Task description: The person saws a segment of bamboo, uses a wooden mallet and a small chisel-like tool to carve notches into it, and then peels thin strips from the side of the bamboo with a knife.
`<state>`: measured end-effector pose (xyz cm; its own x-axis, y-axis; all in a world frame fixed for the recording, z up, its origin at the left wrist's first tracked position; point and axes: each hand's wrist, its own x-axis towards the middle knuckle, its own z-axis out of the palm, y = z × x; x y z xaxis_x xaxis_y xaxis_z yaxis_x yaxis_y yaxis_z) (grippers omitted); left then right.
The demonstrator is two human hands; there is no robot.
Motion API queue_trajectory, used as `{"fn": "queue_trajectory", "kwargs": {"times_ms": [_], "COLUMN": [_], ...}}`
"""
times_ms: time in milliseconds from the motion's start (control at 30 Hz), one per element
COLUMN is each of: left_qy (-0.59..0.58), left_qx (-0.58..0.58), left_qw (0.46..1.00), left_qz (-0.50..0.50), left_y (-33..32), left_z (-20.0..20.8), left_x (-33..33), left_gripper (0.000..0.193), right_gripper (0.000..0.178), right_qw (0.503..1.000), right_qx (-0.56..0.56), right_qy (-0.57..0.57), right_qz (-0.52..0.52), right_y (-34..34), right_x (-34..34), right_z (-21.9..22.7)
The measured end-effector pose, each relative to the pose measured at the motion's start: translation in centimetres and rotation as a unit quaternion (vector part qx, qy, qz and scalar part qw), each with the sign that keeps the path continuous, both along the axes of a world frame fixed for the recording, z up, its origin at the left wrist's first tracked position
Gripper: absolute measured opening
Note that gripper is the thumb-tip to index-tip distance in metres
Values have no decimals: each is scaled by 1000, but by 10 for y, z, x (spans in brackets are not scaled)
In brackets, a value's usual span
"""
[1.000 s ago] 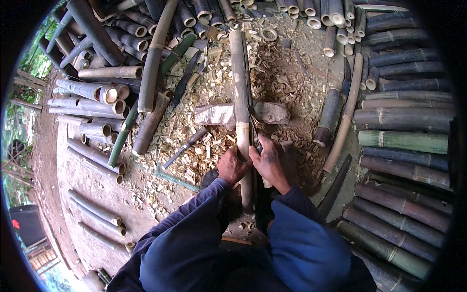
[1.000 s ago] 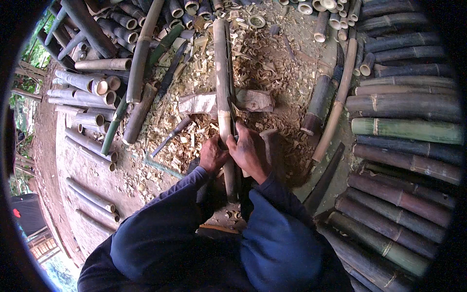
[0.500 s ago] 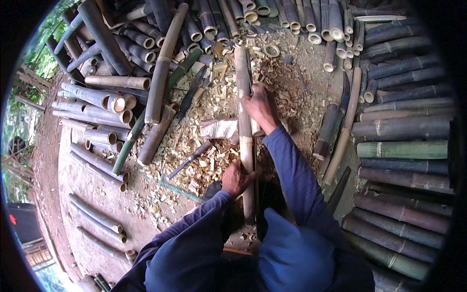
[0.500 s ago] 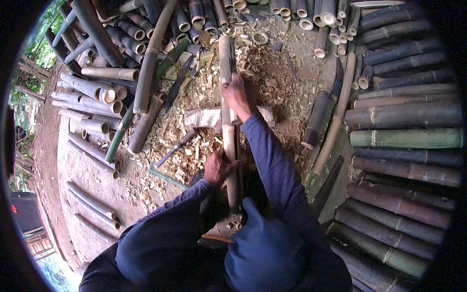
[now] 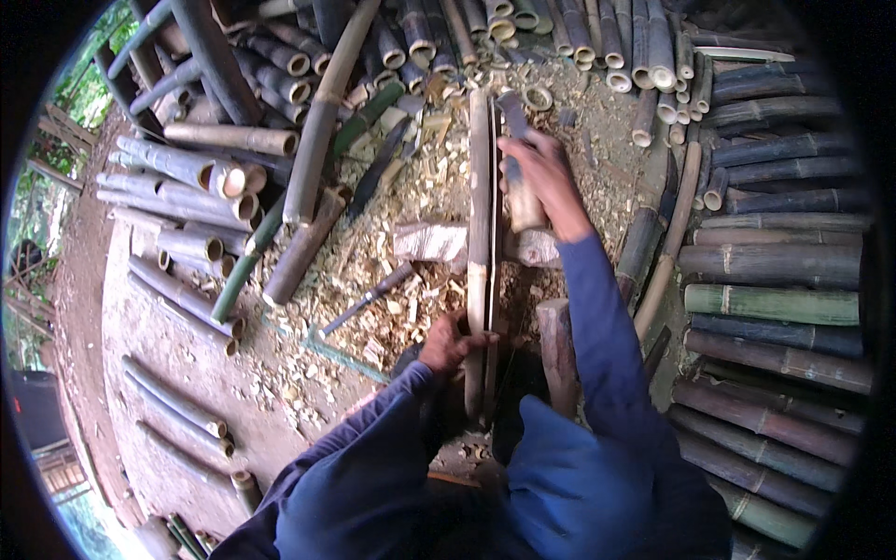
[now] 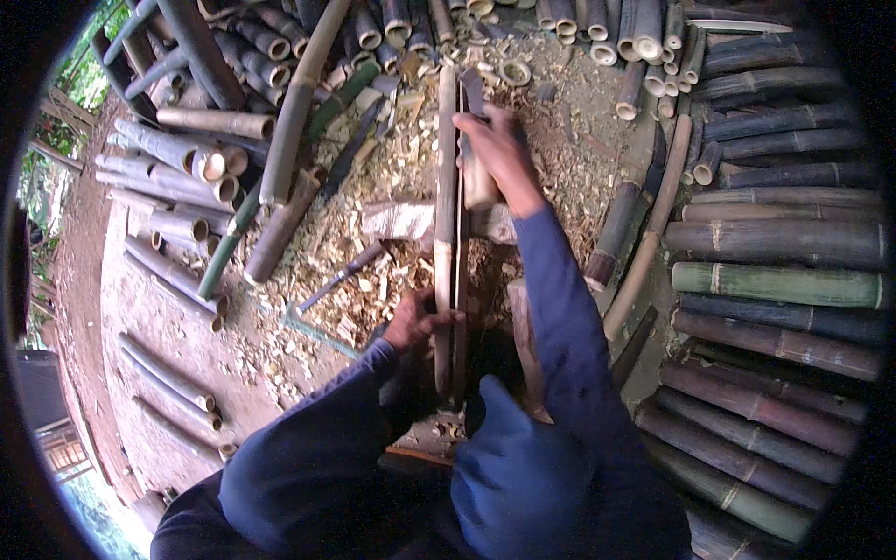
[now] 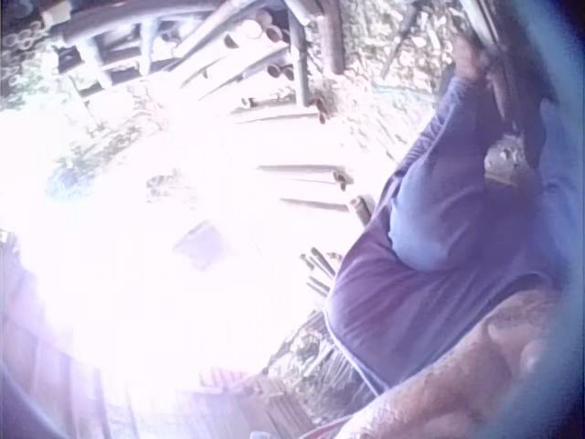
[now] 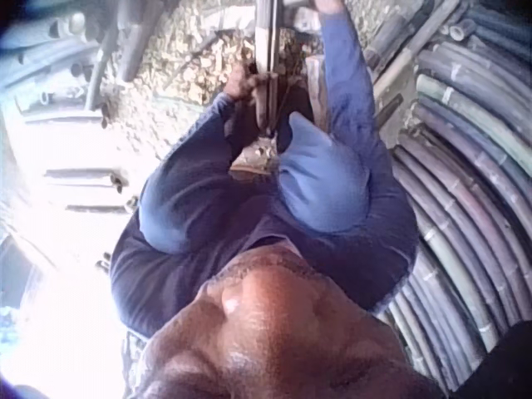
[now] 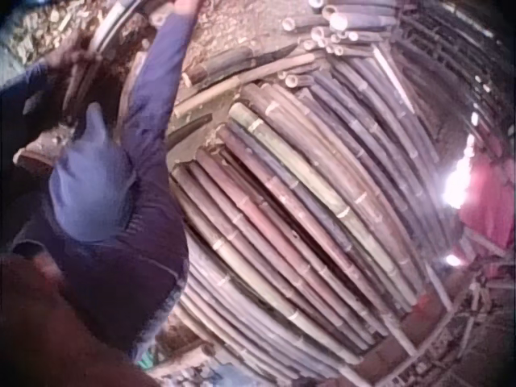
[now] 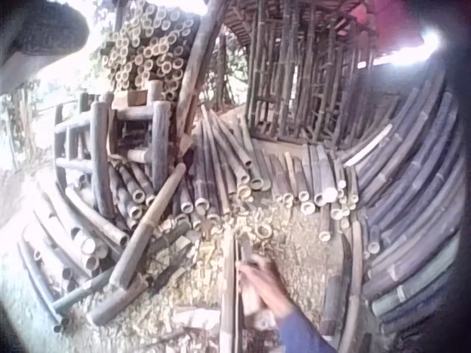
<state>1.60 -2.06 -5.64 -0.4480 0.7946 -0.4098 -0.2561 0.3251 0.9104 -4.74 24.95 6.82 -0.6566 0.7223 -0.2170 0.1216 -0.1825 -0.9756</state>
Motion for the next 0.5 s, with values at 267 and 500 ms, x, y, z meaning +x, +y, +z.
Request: {"fn": "queue_trajectory", "kwargs": {"times_ms": [267, 500], "left_qy": [-64, -61], "left_qx": [27, -38], "left_qw": [997, 997], "left_qz": [-42, -42], "left_y": [4, 8], "left_z": [-6, 13], "left_x": [-8, -7], "left_gripper": [45, 50], "right_gripper": [41, 26], "right_qw": [993, 952], "right_qx": [-39, 204], "right_qy": [-67, -164], "right_qz": [84, 161], "right_y": [-106, -118], "right_x": [166, 202], "right_z": [4, -28]}}
